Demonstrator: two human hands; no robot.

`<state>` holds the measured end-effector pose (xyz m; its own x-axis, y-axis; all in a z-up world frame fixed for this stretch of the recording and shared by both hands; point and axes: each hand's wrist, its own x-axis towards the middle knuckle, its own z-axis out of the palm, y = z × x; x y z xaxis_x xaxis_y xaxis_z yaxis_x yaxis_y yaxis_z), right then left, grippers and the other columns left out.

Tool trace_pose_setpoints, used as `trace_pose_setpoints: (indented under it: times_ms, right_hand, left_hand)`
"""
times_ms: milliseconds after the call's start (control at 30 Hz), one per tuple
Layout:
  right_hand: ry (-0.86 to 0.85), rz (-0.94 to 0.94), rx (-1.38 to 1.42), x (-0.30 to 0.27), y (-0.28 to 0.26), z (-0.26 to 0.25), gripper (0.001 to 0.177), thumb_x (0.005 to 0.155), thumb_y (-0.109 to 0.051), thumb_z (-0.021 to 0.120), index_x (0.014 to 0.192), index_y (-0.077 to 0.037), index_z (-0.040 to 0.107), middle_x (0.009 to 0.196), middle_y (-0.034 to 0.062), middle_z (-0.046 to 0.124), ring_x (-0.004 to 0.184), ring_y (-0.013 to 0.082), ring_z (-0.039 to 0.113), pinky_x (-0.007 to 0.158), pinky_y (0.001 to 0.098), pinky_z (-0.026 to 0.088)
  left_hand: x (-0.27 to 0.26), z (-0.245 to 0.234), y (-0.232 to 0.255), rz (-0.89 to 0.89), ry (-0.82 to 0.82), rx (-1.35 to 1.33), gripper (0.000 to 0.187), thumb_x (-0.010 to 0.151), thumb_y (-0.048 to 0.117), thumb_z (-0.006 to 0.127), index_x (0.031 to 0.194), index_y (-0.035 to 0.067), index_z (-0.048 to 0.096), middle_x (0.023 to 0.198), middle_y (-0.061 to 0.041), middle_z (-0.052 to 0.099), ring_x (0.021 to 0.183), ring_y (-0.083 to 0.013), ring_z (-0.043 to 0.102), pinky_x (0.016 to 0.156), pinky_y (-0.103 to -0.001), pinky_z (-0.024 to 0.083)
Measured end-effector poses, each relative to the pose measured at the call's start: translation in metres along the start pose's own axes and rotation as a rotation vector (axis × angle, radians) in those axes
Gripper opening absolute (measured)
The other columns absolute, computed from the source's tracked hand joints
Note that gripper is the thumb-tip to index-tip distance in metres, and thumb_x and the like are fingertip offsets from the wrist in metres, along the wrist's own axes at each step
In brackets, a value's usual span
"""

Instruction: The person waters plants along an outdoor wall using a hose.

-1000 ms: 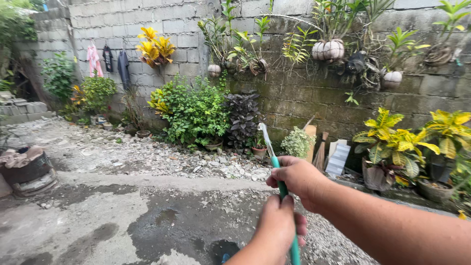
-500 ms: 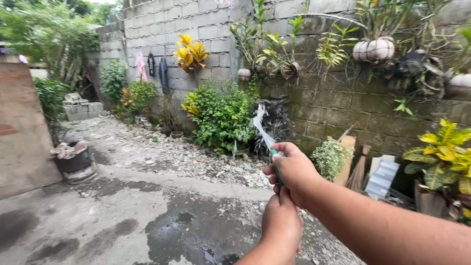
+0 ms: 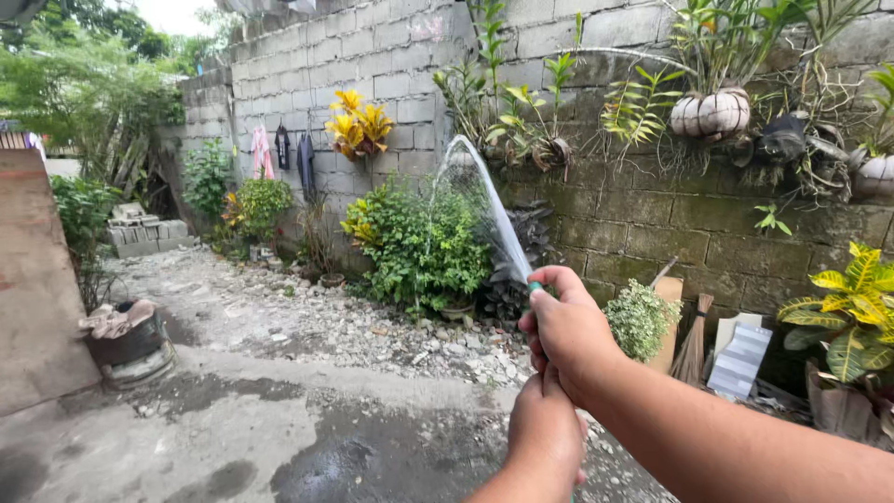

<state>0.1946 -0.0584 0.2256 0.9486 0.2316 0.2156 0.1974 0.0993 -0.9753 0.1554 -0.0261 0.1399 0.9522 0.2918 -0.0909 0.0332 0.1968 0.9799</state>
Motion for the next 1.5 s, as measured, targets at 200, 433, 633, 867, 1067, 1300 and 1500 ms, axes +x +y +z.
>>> trace_pose_setpoints:
  times_ms: [200,433,633,867,1067,1300,1500]
  right_hand:
    - [-0.049,0.038,-0.068,0.011,0.007,0.04,0.021,0.101,-0.017,0.049,0.12,-0.022,0.056,0.073,0.0055,0.055,0.053,0.0152,0.045,0.042,0.0319,0.037]
    - [-0.042,0.024,-0.039,0.019,0.016,0.081,0.017,0.102,-0.018,0.05,0.117,-0.019,0.057,0.073,0.0065,0.055,0.053,0.0146,0.044,0.042,0.0315,0.035]
    - [-0.06,0.156,-0.136,0.017,0.026,0.106,0.018,0.102,-0.017,0.05,0.118,-0.021,0.056,0.076,0.0071,0.057,0.055,0.0159,0.045,0.045,0.0335,0.037]
    - [-0.056,0.187,-0.14,0.012,0.03,0.12,0.018,0.102,-0.018,0.048,0.119,-0.021,0.055,0.077,0.0075,0.057,0.057,0.0161,0.046,0.048,0.0338,0.038]
    - [-0.052,0.233,-0.178,0.017,0.03,0.116,0.017,0.104,-0.02,0.047,0.118,-0.022,0.055,0.078,0.0076,0.057,0.058,0.0164,0.045,0.049,0.0341,0.037]
    - [-0.074,0.236,-0.158,0.032,0.031,0.097,0.016,0.104,-0.021,0.047,0.117,-0.022,0.055,0.077,0.0083,0.057,0.058,0.0169,0.046,0.048,0.0342,0.038]
    - [-0.08,0.214,-0.152,0.036,0.027,0.081,0.014,0.103,-0.023,0.049,0.116,-0.022,0.056,0.078,0.0066,0.056,0.058,0.0156,0.046,0.049,0.0333,0.037]
  left_hand:
    - [0.012,-0.038,0.004,0.027,0.012,0.0,0.056,0.103,0.06,0.032,0.11,0.011,0.059,0.061,-0.004,0.053,0.042,-0.0187,0.048,0.037,-0.038,0.039]
    - [0.01,-0.073,0.015,0.028,0.062,-0.022,0.057,0.101,0.059,0.033,0.11,0.011,0.062,0.06,-0.006,0.054,0.043,-0.0232,0.049,0.039,-0.04,0.039]
    - [0.019,-0.095,0.003,-0.149,0.102,0.008,0.059,0.101,0.061,0.031,0.116,0.013,0.063,0.066,-0.004,0.058,0.054,-0.0195,0.055,0.047,-0.038,0.04]
    - [0.03,-0.107,-0.012,0.001,0.142,-0.097,0.058,0.103,0.054,0.037,0.108,0.004,0.068,0.066,-0.005,0.061,0.055,-0.0174,0.057,0.055,-0.035,0.042]
    - [0.036,-0.101,-0.012,0.01,0.143,-0.092,0.062,0.104,0.056,0.039,0.108,0.001,0.069,0.065,-0.007,0.06,0.053,-0.0183,0.057,0.054,-0.035,0.042]
    - [0.041,-0.08,-0.009,-0.025,0.199,-0.033,0.062,0.1,0.057,0.039,0.112,0.005,0.071,0.073,-0.012,0.069,0.063,-0.0251,0.066,0.061,-0.038,0.049]
    - [0.05,-0.065,-0.008,0.022,0.272,0.129,0.062,0.099,0.059,0.039,0.116,0.009,0.072,0.079,-0.014,0.075,0.073,-0.0251,0.075,0.07,-0.039,0.054]
